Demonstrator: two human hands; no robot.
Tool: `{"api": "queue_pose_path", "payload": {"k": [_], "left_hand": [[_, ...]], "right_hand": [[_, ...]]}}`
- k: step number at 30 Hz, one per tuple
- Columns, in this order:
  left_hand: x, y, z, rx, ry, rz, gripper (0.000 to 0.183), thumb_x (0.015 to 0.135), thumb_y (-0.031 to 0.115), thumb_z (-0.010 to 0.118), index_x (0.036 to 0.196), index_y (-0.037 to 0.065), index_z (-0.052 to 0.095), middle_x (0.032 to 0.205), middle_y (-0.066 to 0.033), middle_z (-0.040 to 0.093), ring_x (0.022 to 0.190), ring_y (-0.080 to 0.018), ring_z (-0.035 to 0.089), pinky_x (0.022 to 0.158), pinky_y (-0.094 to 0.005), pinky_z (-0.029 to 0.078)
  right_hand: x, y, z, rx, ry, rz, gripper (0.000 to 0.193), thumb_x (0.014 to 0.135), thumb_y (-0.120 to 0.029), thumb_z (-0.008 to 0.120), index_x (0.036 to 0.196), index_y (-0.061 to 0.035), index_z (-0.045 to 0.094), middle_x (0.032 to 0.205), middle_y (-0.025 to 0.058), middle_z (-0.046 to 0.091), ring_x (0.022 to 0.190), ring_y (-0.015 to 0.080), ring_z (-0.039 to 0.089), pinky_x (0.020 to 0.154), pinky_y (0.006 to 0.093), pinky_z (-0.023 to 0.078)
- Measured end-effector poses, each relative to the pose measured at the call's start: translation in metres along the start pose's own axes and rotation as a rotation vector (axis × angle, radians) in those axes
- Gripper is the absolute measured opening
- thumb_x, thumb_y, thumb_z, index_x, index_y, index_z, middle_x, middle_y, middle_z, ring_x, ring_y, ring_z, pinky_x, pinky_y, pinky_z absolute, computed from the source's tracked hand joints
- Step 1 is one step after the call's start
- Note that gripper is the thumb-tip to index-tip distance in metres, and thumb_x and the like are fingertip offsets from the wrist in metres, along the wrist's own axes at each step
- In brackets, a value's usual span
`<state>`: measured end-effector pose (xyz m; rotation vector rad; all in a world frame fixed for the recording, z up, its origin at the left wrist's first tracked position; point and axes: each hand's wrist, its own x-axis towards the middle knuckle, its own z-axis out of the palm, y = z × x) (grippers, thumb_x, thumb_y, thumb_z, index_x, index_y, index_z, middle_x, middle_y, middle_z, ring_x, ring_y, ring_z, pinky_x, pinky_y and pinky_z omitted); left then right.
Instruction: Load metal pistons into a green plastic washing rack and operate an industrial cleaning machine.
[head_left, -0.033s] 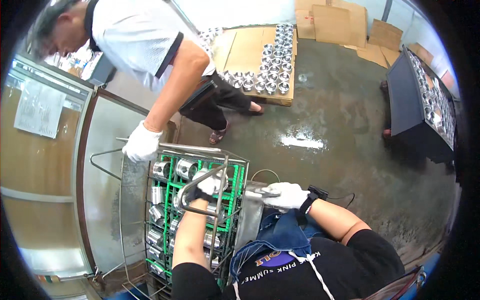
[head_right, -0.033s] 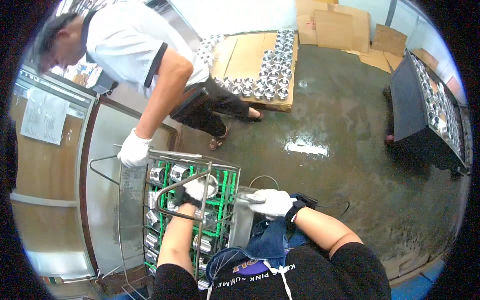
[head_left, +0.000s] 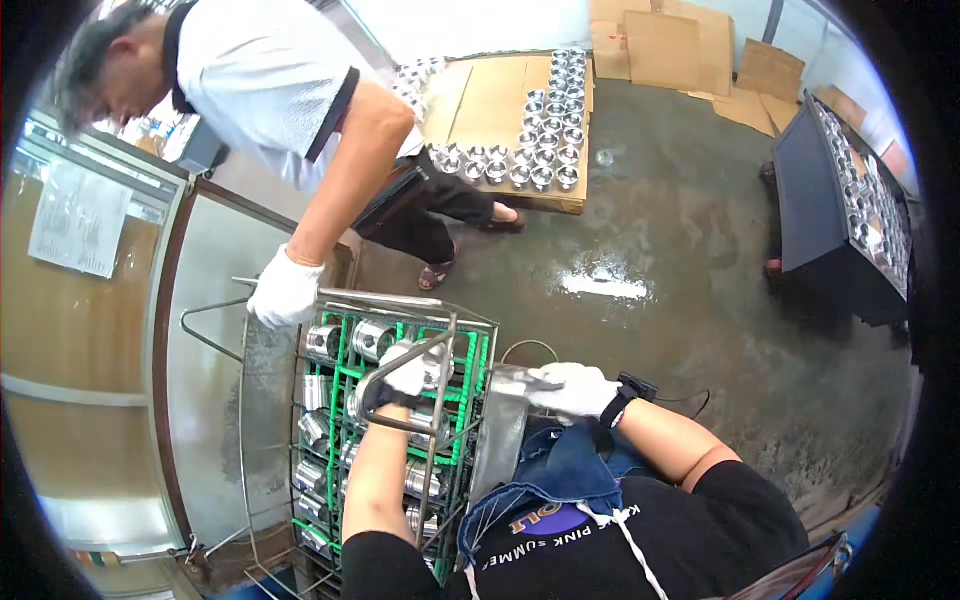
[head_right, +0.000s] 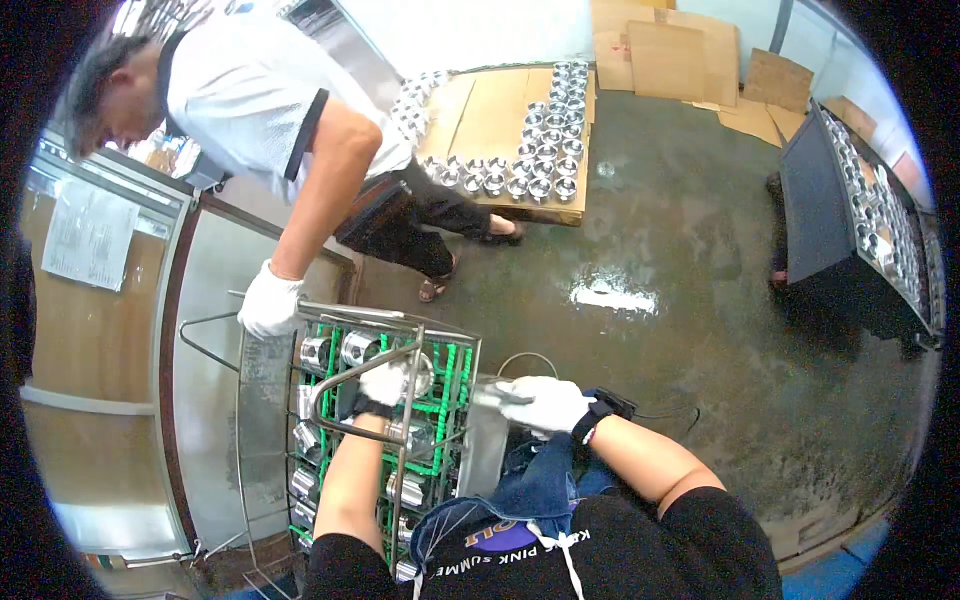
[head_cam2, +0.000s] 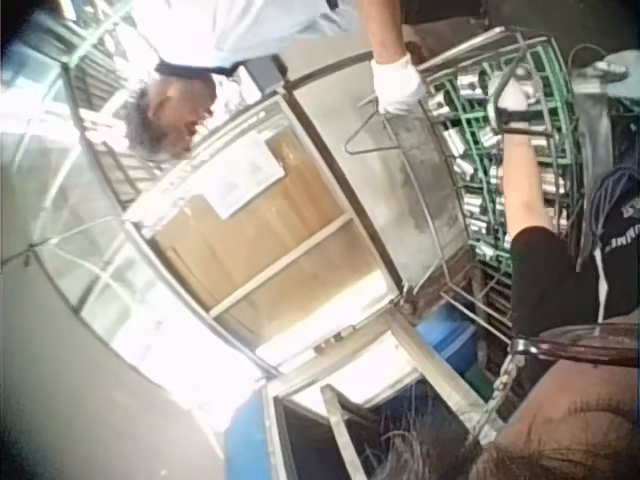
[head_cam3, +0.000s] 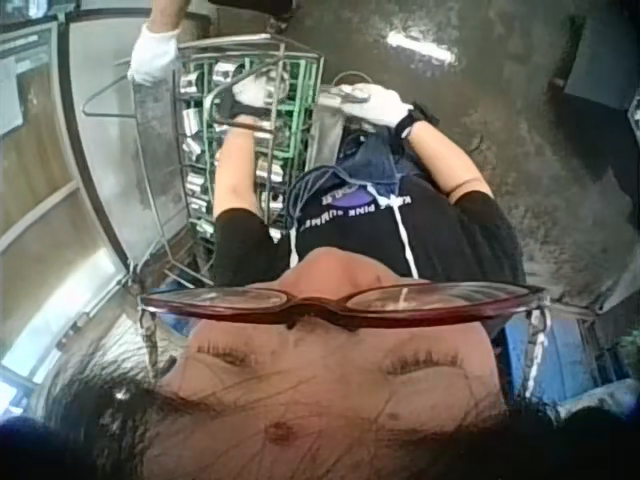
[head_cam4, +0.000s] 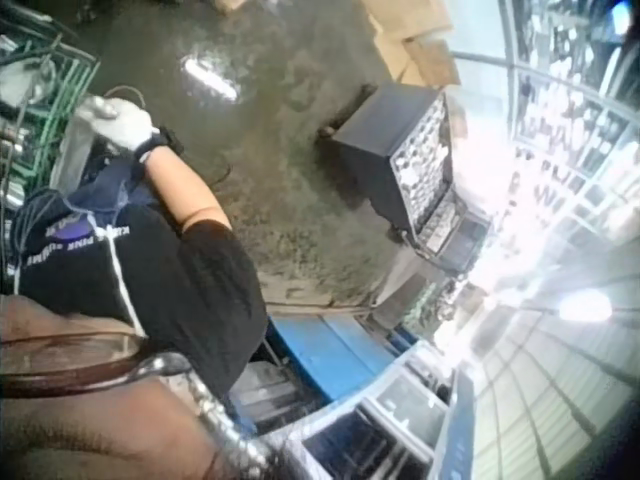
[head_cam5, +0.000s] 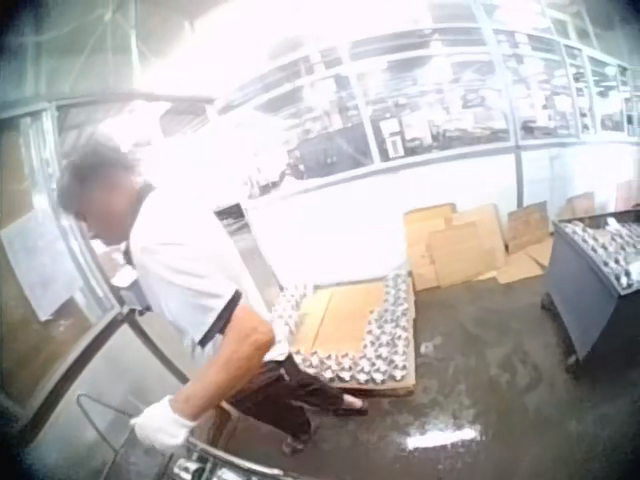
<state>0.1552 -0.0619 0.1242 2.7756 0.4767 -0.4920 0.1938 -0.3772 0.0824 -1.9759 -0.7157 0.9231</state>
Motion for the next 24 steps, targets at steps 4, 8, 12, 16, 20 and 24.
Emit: {"api": "queue_pose_path", "payload": {"k": [4, 8, 12, 16, 20, 24], "left_hand": [[-0.034, -0.05, 0.019, -1.674, 0.086, -0.125, 0.024, 0.095, 0.013, 0.057, 0.118, 0.005, 0.063, 0.11, -0.0117, 0.068, 0.089, -0.0235, 0.069, 0.05, -0.0316, 0.055], [-0.041, -0.074, 0.027, -1.649, -0.019, -0.214, 0.025, 0.093, 0.011, 0.057, 0.117, 0.003, 0.063, 0.1, -0.0089, 0.068, 0.082, -0.0214, 0.065, 0.053, -0.0304, 0.055], [-0.041, -0.074, 0.042, -1.301, 0.183, -0.173, 0.03, 0.096, 0.028, 0.053, 0.107, 0.004, 0.069, 0.085, -0.0088, 0.069, 0.059, -0.0194, 0.06, 0.045, -0.031, 0.05], [-0.048, 0.008, -0.019, -0.52, 0.09, -0.202, 0.039, 0.09, 0.028, 0.06, 0.119, 0.002, 0.064, 0.12, -0.0198, 0.065, 0.113, -0.0348, 0.061, 0.096, -0.043, 0.048], [-0.036, -0.045, 0.036, -0.57, 0.254, -0.002, 0.039, 0.096, 0.026, 0.054, 0.124, 0.0, 0.062, 0.12, -0.0226, 0.065, 0.113, -0.0375, 0.061, 0.098, -0.0432, 0.048], [-0.058, -0.069, 0.05, -0.116, 0.6, 0.039, 0.055, 0.087, 0.021, 0.067, 0.134, -0.002, 0.052, 0.101, -0.025, 0.065, 0.092, -0.0399, 0.063, 0.084, -0.0454, 0.05]], "right_hand": [[-0.001, -0.02, -0.012, 0.502, -0.207, 0.119, 0.053, 0.091, -0.035, 0.068, 0.137, -0.0104, 0.055, 0.07, 0.0002, 0.062, 0.047, 0.0099, 0.056, 0.044, 0.0266, 0.047], [0.008, -0.017, -0.005, 0.673, -0.273, 0.118, 0.06, 0.089, -0.027, 0.071, 0.142, -0.0082, 0.049, 0.086, 0.0033, 0.068, 0.046, 0.0083, 0.053, 0.042, 0.0253, 0.046], [-0.004, -0.037, -0.015, 0.781, -0.362, 0.177, 0.059, 0.089, -0.018, 0.071, 0.143, -0.0069, 0.048, 0.097, 0.0023, 0.069, 0.046, 0.0071, 0.049, 0.043, 0.024, 0.046], [-0.003, -0.022, -0.011, 0.308, -0.123, 0.226, 0.047, 0.087, -0.036, 0.07, 0.126, -0.0099, 0.062, 0.097, 0.0058, 0.071, 0.061, 0.0135, 0.064, 0.054, 0.0297, 0.052], [0.01, -0.028, 0.009, -0.197, -0.014, -0.124, 0.043, 0.087, -0.049, 0.064, 0.112, -0.0139, 0.069, 0.102, 0.0124, 0.07, 0.095, 0.0323, 0.066, 0.084, 0.0385, 0.053], [0.016, -0.048, 0.008, -0.267, 0.024, -0.071, 0.041, 0.086, -0.049, 0.063, 0.108, -0.0156, 0.069, 0.099, 0.0124, 0.071, 0.092, 0.0343, 0.067, 0.081, 0.0403, 0.055]]}}
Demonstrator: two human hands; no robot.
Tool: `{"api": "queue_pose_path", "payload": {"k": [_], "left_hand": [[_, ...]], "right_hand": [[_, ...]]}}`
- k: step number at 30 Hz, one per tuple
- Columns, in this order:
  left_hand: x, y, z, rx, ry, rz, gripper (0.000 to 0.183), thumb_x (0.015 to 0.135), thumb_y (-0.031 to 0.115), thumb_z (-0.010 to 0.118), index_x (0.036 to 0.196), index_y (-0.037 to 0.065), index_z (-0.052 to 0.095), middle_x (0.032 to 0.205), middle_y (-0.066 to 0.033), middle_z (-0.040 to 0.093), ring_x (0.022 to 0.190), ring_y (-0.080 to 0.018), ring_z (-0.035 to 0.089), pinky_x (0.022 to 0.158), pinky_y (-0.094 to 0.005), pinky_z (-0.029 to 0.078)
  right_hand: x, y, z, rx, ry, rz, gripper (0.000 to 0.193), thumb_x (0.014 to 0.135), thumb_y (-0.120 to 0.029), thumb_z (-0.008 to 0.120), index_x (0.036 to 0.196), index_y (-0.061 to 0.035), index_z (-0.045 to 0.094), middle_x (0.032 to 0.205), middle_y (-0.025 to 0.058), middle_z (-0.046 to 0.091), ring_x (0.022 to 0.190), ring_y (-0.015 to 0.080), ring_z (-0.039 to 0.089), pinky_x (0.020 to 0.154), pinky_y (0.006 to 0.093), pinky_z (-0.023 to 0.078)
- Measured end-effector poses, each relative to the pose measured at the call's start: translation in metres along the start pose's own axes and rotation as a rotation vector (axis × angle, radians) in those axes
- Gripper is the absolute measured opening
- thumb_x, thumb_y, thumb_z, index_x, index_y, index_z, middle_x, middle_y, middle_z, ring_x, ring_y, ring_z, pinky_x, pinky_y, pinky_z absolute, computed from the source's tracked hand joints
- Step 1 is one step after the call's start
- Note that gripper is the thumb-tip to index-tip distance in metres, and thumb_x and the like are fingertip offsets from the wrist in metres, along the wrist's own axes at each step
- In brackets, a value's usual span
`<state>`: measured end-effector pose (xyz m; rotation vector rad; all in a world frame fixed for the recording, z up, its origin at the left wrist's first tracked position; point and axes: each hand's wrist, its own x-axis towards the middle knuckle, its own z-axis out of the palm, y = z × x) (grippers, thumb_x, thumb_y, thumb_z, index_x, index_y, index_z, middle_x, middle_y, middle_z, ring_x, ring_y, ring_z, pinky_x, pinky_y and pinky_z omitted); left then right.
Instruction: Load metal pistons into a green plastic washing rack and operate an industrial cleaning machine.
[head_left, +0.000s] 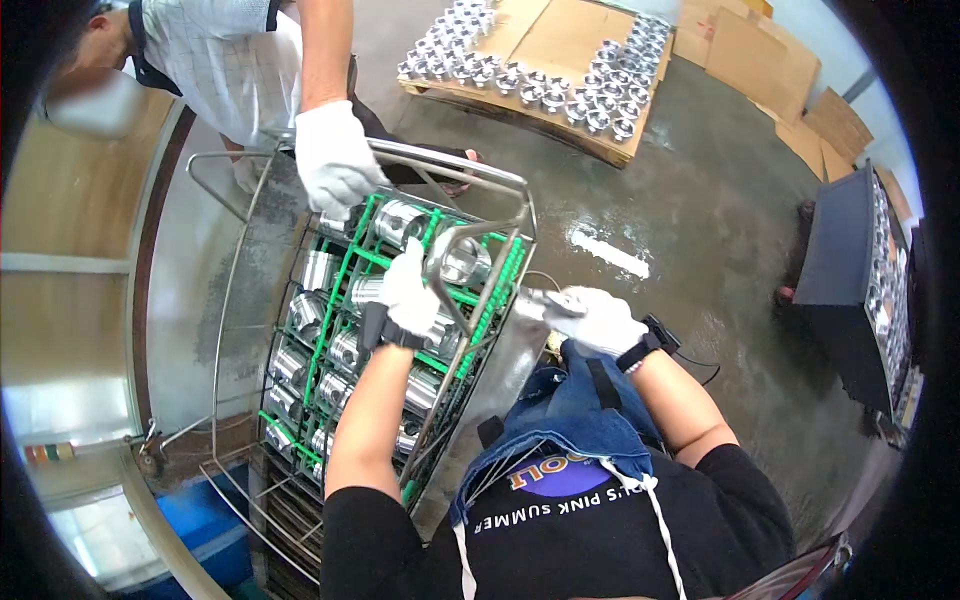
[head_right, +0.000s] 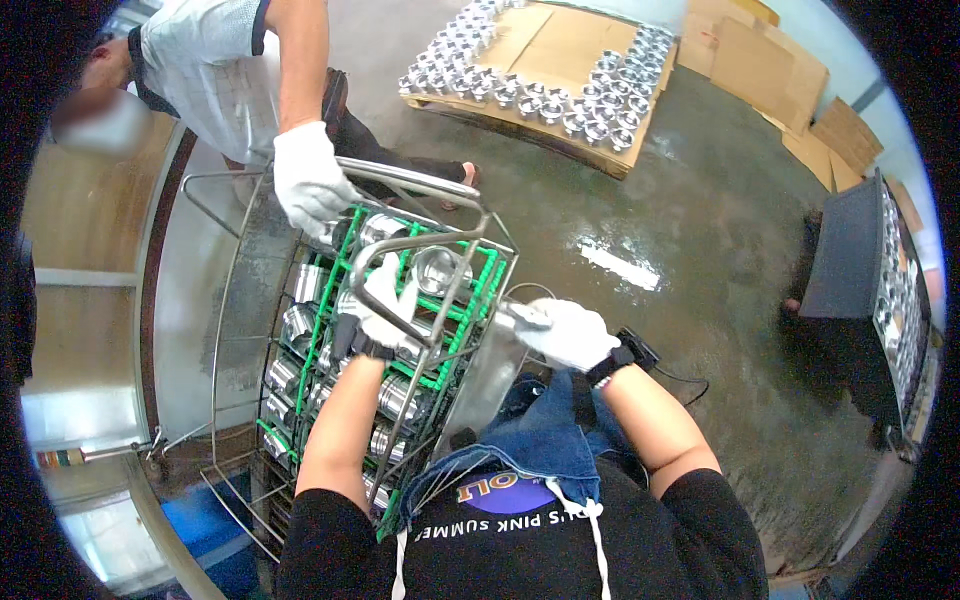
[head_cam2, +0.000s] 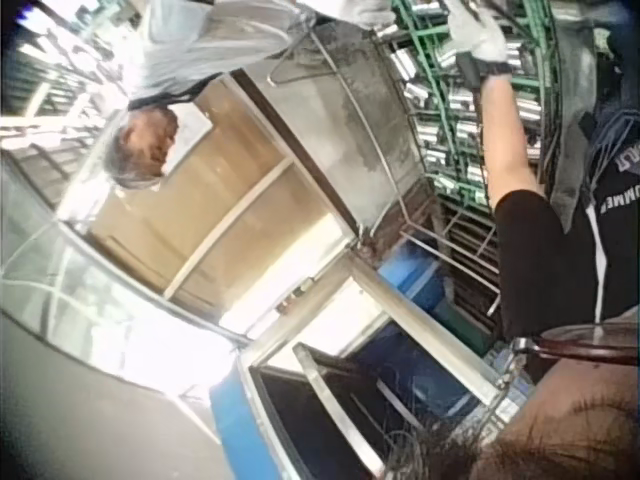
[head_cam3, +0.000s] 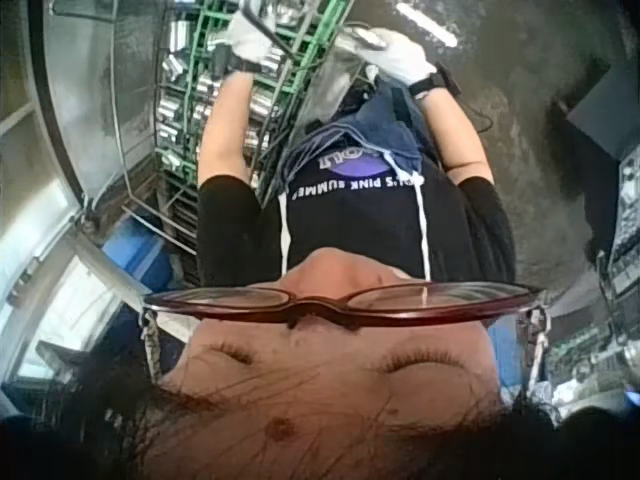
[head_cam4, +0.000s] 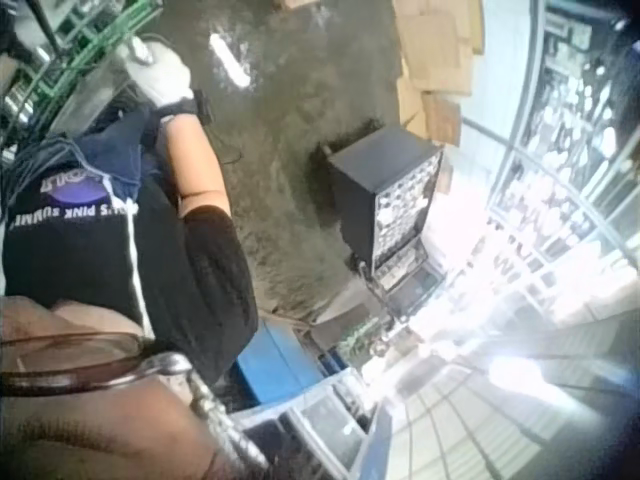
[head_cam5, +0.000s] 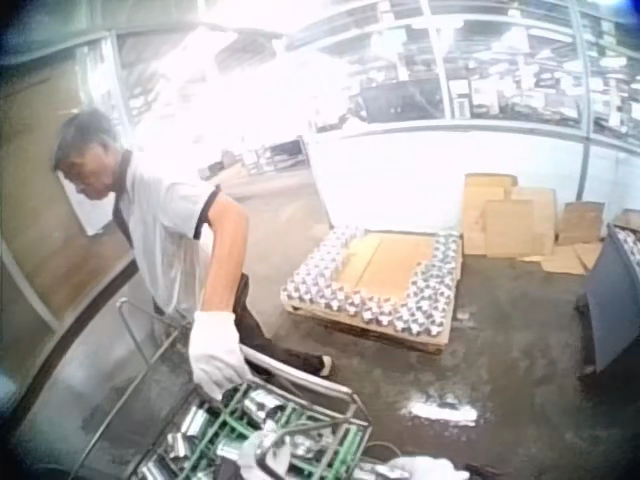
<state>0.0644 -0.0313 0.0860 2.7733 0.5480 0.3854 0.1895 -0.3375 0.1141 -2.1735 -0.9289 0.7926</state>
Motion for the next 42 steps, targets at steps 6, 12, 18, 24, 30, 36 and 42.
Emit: {"api": "queue_pose_path", "payload": {"k": [6, 12, 18, 24, 30, 36, 42], "left_hand": [[-0.091, 0.028, 0.002, 0.272, -0.195, 0.045, 0.09, 0.075, 0.051, 0.071, 0.144, 0.004, 0.039, 0.129, -0.0249, 0.047, 0.119, -0.0502, 0.044, 0.099, -0.0598, 0.039], [-0.069, 0.023, 0.02, 0.503, -0.302, -0.08, 0.039, 0.084, 0.022, 0.058, 0.118, 0.004, 0.058, 0.11, -0.0153, 0.057, 0.1, -0.0329, 0.054, 0.079, -0.0413, 0.051], [-0.069, -0.023, 0.023, -0.851, -0.229, -0.692, 0.045, 0.066, 0.006, 0.067, 0.111, 0.004, 0.066, 0.095, -0.0086, 0.07, 0.091, -0.022, 0.067, 0.083, -0.0332, 0.054], [-0.108, -0.077, 0.04, -1.992, -0.05, -1.088, 0.027, 0.097, 0.007, 0.05, 0.123, 0.004, 0.057, 0.123, -0.0145, 0.062, 0.111, -0.0257, 0.062, 0.096, -0.0406, 0.052], [-0.086, -0.037, 0.007, -0.411, -0.19, -0.356, 0.064, 0.073, 0.024, 0.077, 0.131, 0.008, 0.058, 0.113, -0.0151, 0.068, 0.108, -0.0275, 0.064, 0.093, -0.037, 0.051], [-0.031, -0.018, -0.04, 0.275, 0.077, -0.346, 0.076, 0.082, 0.034, 0.07, 0.144, 0.001, 0.041, 0.121, -0.0236, 0.057, 0.111, -0.0414, 0.055, 0.095, -0.0503, 0.046], [-0.018, -0.068, 0.005, 0.443, -0.095, -0.6, 0.059, 0.082, 0.039, 0.068, 0.131, 0.008, 0.052, 0.102, -0.0207, 0.063, 0.092, -0.0386, 0.064, 0.079, -0.0486, 0.053]], "right_hand": [[-0.021, 0.014, 0.005, 0.286, -0.012, 0.108, 0.038, 0.084, -0.043, 0.072, 0.108, -0.0137, 0.071, 0.089, 0.0081, 0.071, 0.078, 0.0208, 0.07, 0.07, 0.0321, 0.054], [-0.023, 0.0, 0.019, 0.292, -0.196, 0.238, 0.047, 0.084, -0.043, 0.072, 0.118, -0.0117, 0.069, 0.085, 0.0072, 0.072, 0.066, 0.0153, 0.066, 0.065, 0.0293, 0.054], [-0.021, -0.016, 0.01, 0.709, -0.359, 0.27, 0.041, 0.085, -0.019, 0.073, 0.122, -0.0036, 0.064, 0.086, 0.0041, 0.071, 0.046, 0.0098, 0.056, 0.043, 0.0239, 0.046], [-0.021, -0.015, 0.01, 0.843, -0.477, 0.298, 0.049, 0.085, -0.016, 0.071, 0.13, -0.002, 0.06, 0.067, 0.0021, 0.065, 0.041, 0.0102, 0.052, 0.042, 0.0234, 0.046], [-0.019, -0.001, 0.005, 0.812, -0.388, 0.358, 0.032, 0.085, -0.019, 0.071, 0.109, 0.0016, 0.067, 0.072, 0.0025, 0.065, 0.041, 0.0082, 0.051, 0.041, 0.026, 0.048], [0.007, -0.017, 0.01, 0.691, -0.221, 0.257, 0.044, 0.086, -0.02, 0.071, 0.128, -0.0061, 0.063, 0.076, 0.0005, 0.066, 0.045, 0.0069, 0.053, 0.042, 0.0242, 0.046], [0.051, -0.047, 0.043, 0.621, -0.31, 0.287, 0.042, 0.089, -0.028, 0.07, 0.129, -0.0142, 0.064, 0.081, 0.0006, 0.069, 0.045, 0.006, 0.05, 0.041, 0.0231, 0.042]]}}
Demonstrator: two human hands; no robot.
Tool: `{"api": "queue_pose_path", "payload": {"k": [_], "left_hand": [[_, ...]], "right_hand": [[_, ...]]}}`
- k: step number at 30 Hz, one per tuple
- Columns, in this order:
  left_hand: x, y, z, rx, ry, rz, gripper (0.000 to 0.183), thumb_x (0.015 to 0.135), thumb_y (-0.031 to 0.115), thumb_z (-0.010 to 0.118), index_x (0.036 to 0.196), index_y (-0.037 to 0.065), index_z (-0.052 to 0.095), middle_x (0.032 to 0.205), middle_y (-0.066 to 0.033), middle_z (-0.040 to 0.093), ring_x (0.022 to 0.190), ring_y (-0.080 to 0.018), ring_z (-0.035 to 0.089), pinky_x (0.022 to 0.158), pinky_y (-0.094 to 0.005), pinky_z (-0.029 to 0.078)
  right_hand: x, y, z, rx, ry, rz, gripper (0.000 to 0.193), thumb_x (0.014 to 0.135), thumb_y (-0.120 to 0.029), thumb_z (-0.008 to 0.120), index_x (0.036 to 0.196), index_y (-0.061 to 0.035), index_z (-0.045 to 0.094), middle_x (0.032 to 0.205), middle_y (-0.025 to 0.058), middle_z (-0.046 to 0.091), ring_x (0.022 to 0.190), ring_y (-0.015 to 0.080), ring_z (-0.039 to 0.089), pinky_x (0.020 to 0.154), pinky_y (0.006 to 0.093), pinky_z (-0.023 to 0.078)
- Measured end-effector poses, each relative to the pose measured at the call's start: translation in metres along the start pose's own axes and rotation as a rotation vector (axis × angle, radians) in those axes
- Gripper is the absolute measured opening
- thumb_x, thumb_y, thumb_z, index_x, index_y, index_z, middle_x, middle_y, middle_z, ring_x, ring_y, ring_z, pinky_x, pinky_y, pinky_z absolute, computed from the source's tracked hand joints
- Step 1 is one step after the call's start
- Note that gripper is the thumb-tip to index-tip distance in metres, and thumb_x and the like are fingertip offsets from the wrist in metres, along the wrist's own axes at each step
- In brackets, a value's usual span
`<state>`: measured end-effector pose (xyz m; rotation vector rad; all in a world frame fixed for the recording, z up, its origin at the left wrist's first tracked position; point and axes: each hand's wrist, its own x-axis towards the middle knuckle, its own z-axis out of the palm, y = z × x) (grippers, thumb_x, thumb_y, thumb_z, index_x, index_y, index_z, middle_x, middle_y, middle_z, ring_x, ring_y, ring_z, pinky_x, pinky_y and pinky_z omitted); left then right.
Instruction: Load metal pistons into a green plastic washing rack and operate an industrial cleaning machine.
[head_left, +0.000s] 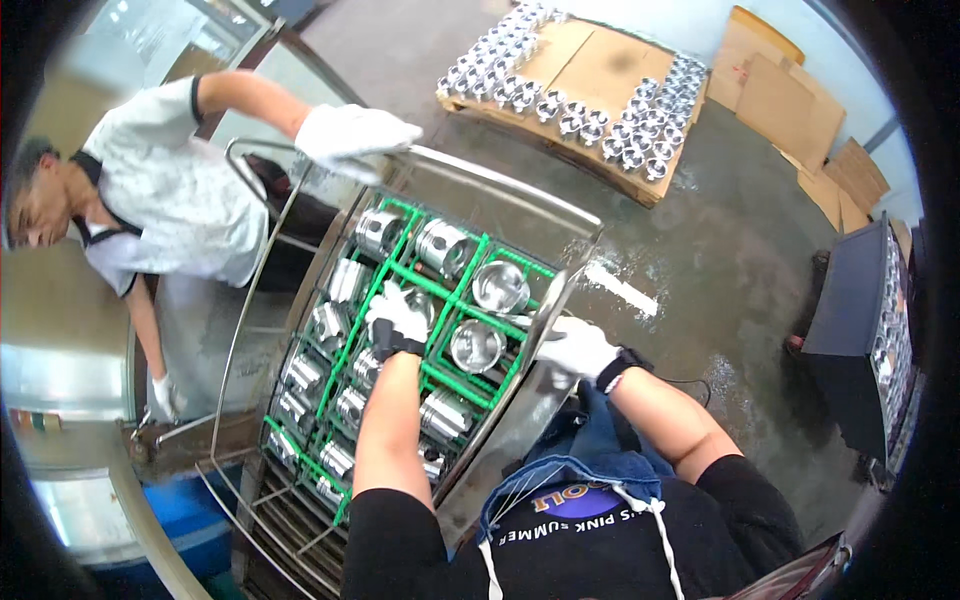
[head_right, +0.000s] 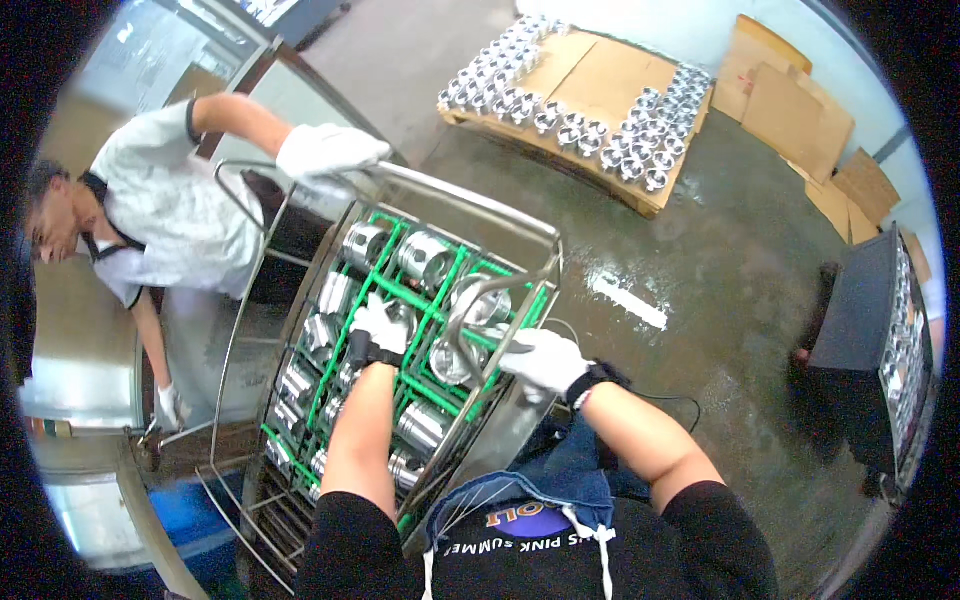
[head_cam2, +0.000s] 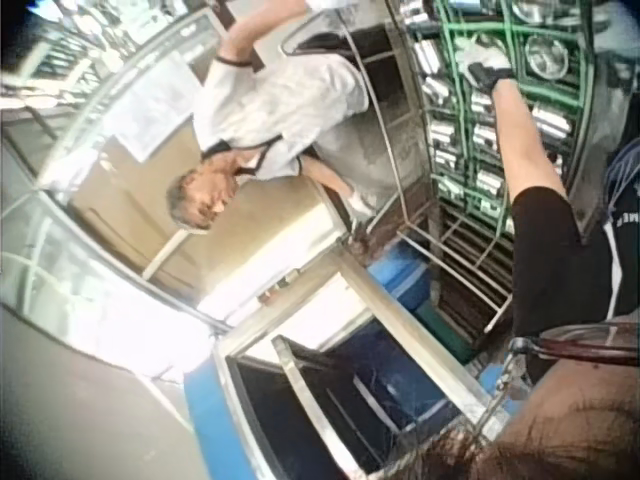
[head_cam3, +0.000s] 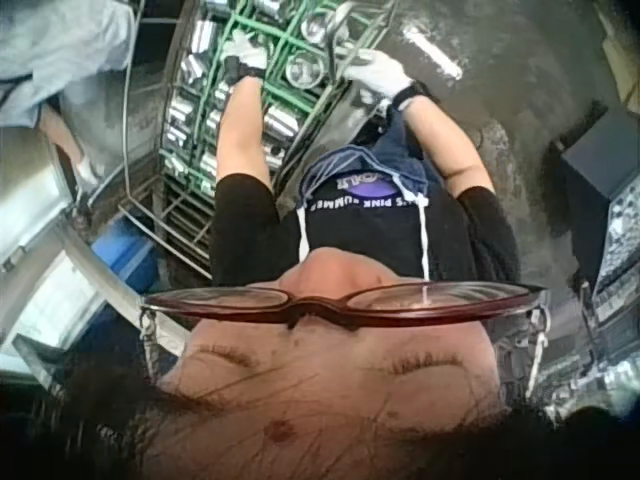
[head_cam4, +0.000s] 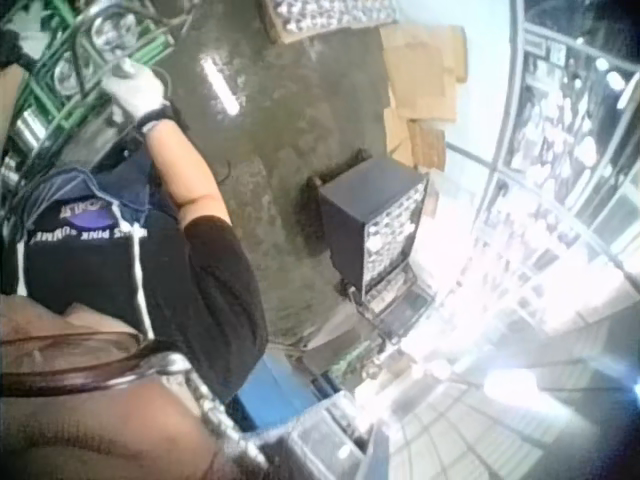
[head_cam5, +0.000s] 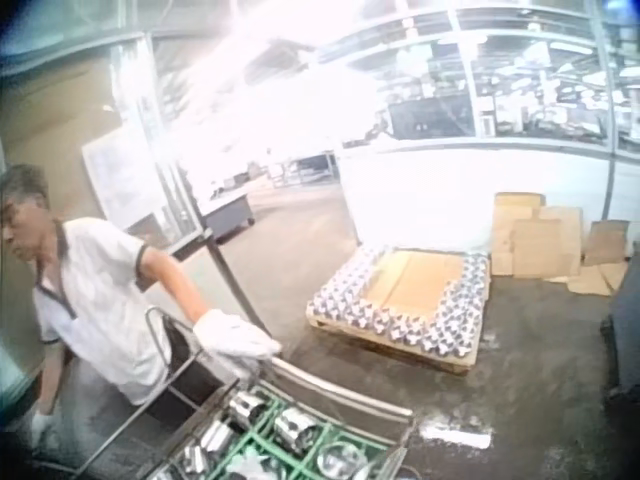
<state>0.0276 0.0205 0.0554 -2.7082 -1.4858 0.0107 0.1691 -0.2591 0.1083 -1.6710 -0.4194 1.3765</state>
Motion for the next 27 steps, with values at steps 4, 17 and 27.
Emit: {"api": "queue_pose_path", "payload": {"k": [4, 17, 27], "left_hand": [[0.053, -0.06, 0.008, -0.134, -0.237, 0.046, 0.035, 0.085, 0.036, 0.064, 0.107, 0.011, 0.068, 0.101, -0.0138, 0.07, 0.092, -0.0344, 0.067, 0.079, -0.0434, 0.053], [0.052, 0.048, -0.043, -0.285, 0.04, 0.523, 0.056, 0.081, 0.03, 0.069, 0.13, 0.009, 0.051, 0.125, -0.023, 0.056, 0.103, -0.0398, 0.062, 0.083, -0.0463, 0.053], [0.113, 0.061, 0.015, -0.286, -0.216, 0.165, 0.018, 0.088, 0.015, 0.056, 0.099, 0.005, 0.067, 0.096, -0.0204, 0.068, 0.085, -0.0378, 0.066, 0.08, -0.043, 0.053]], "right_hand": [[0.009, -0.021, 0.014, -0.161, -0.264, -0.089, 0.045, 0.093, -0.033, 0.064, 0.136, -0.0211, 0.058, 0.083, -0.0013, 0.069, 0.043, 0.0057, 0.048, 0.039, 0.0221, 0.04], [0.056, 0.032, -0.02, -0.487, 0.115, -0.242, 0.041, 0.086, -0.05, 0.065, 0.109, -0.0159, 0.071, 0.094, 0.0092, 0.073, 0.087, 0.0304, 0.069, 0.077, 0.0365, 0.055], [0.056, 0.022, -0.03, -0.285, 0.052, -0.127, 0.039, 0.084, -0.038, 0.072, 0.116, -0.0159, 0.071, 0.102, 0.0065, 0.074, 0.094, 0.0192, 0.07, 0.081, 0.0312, 0.054]]}}
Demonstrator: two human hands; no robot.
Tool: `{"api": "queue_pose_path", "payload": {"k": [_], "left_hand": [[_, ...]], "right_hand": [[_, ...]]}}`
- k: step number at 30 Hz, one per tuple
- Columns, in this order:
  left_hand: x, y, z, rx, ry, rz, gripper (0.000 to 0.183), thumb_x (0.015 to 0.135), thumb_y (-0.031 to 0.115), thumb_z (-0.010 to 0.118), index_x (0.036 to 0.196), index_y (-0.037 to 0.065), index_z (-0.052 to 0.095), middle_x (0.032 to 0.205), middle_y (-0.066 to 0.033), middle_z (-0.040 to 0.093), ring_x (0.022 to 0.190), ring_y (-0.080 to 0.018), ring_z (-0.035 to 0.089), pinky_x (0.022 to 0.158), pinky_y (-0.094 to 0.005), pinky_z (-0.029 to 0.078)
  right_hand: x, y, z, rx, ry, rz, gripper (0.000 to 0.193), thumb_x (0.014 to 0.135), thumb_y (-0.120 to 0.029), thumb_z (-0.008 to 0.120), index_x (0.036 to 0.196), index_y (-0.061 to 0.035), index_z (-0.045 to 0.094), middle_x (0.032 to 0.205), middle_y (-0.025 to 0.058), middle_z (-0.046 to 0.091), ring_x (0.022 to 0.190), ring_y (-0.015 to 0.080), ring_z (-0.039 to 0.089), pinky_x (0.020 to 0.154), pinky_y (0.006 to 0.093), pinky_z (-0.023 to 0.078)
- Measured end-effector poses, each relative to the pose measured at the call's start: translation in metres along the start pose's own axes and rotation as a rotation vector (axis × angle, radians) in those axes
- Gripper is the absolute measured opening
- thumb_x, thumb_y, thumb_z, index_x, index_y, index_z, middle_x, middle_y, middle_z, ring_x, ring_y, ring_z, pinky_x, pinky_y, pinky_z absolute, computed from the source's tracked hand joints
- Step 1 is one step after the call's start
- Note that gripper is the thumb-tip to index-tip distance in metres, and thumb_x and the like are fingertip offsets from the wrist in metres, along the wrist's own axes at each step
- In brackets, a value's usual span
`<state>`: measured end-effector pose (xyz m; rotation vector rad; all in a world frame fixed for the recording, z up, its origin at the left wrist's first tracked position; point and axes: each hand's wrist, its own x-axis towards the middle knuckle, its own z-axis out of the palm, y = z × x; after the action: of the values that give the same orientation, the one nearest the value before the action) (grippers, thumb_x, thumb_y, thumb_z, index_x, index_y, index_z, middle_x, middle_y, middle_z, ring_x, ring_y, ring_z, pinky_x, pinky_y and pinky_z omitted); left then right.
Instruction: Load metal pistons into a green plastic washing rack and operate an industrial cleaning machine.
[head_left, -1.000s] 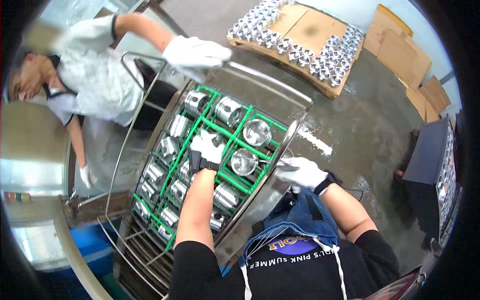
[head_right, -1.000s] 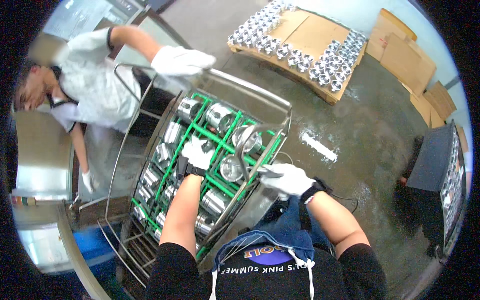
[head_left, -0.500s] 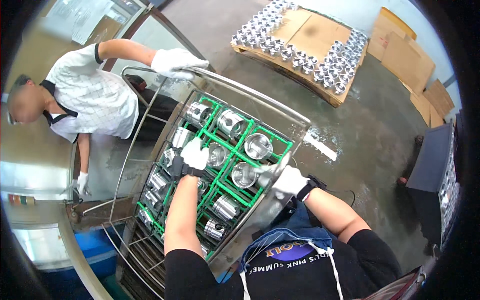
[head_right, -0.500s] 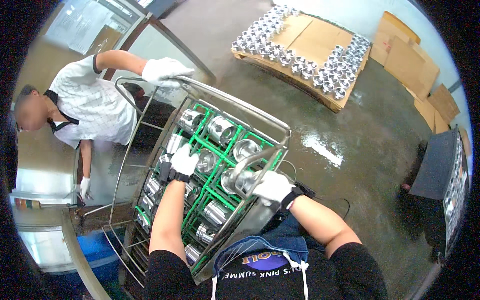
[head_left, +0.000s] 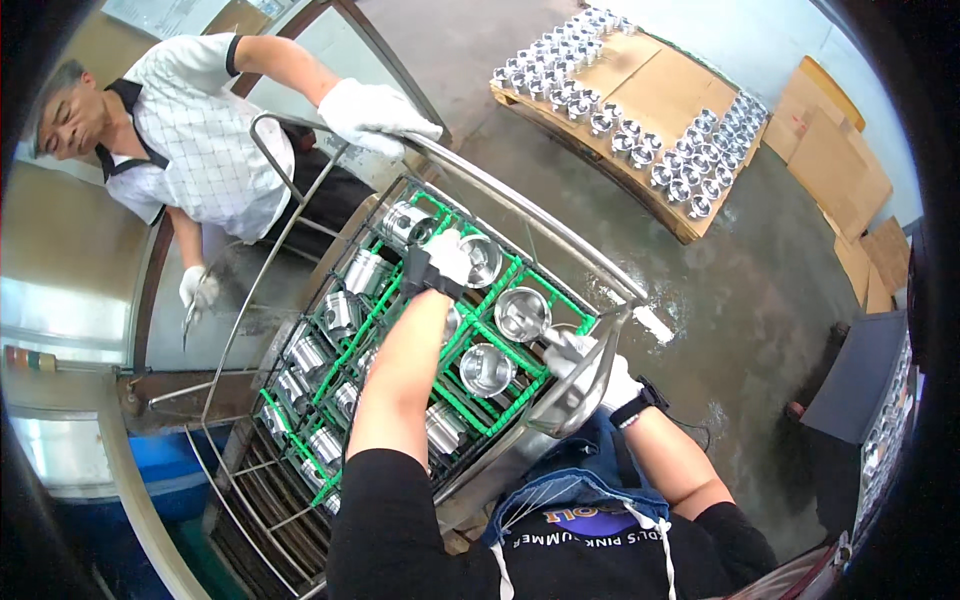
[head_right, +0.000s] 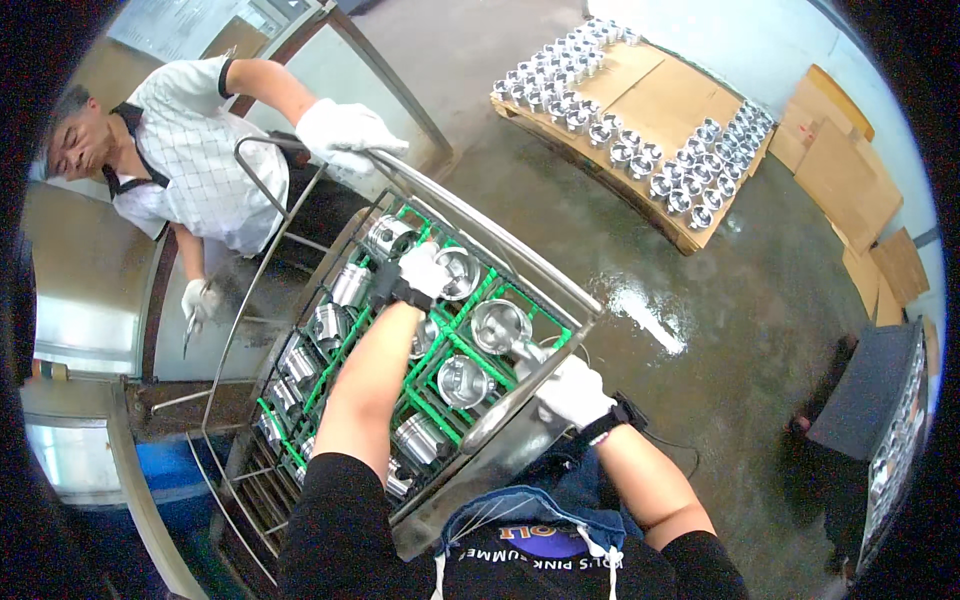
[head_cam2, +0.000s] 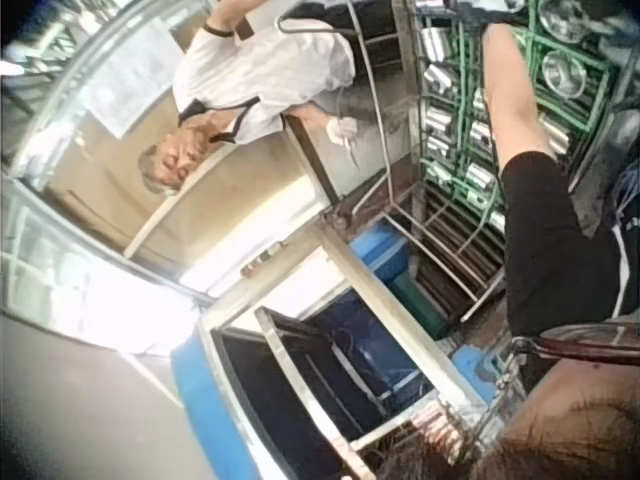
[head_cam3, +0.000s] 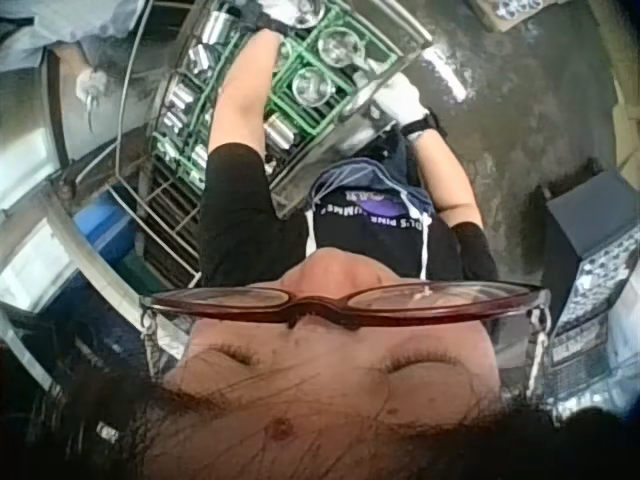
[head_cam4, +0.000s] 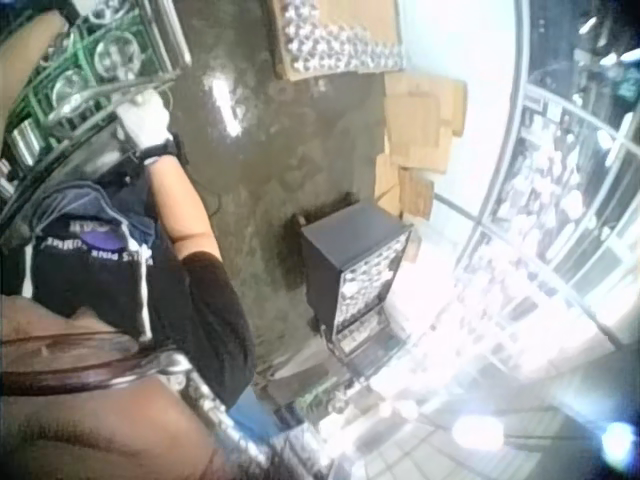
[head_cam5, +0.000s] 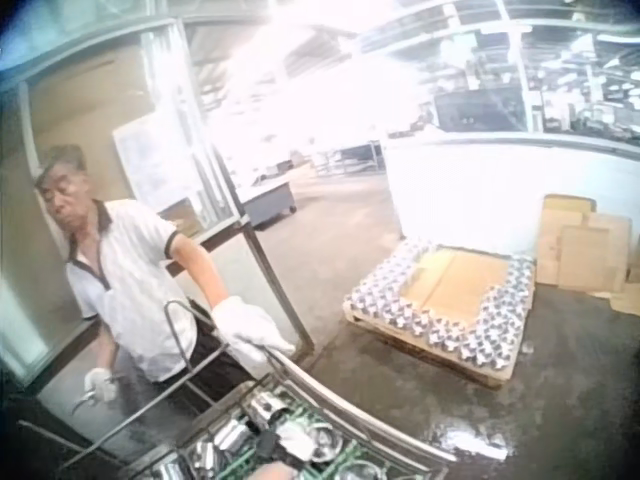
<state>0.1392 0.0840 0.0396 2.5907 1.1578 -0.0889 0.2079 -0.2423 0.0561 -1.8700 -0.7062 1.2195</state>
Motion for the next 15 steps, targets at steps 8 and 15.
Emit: {"api": "queue_pose_path", "payload": {"k": [8, 15], "left_hand": [[-0.098, -0.038, -0.038, -0.039, 0.562, 0.198, 0.03, 0.083, 0.02, 0.067, 0.11, 0.006, 0.065, 0.098, -0.016, 0.065, 0.089, -0.0366, 0.064, 0.082, -0.0467, 0.052], [-0.205, -0.118, -0.04, 0.186, 0.079, -0.151, 0.092, 0.063, 0.032, 0.082, 0.141, 0.005, 0.042, 0.139, -0.0226, 0.04, 0.115, -0.0443, 0.05, 0.096, -0.0519, 0.047]], "right_hand": [[0.028, -0.032, 0.017, 0.201, -0.061, -0.155, 0.026, 0.087, -0.013, 0.069, 0.111, -0.0028, 0.068, 0.098, 0.0015, 0.069, 0.09, 0.0112, 0.061, 0.081, 0.0277, 0.049], [0.004, -0.089, 0.029, -0.056, -0.462, -0.157, 0.031, 0.085, -0.029, 0.071, 0.111, -0.011, 0.071, 0.067, -0.003, 0.059, 0.064, 0.0104, 0.057, 0.061, 0.0288, 0.048]]}}
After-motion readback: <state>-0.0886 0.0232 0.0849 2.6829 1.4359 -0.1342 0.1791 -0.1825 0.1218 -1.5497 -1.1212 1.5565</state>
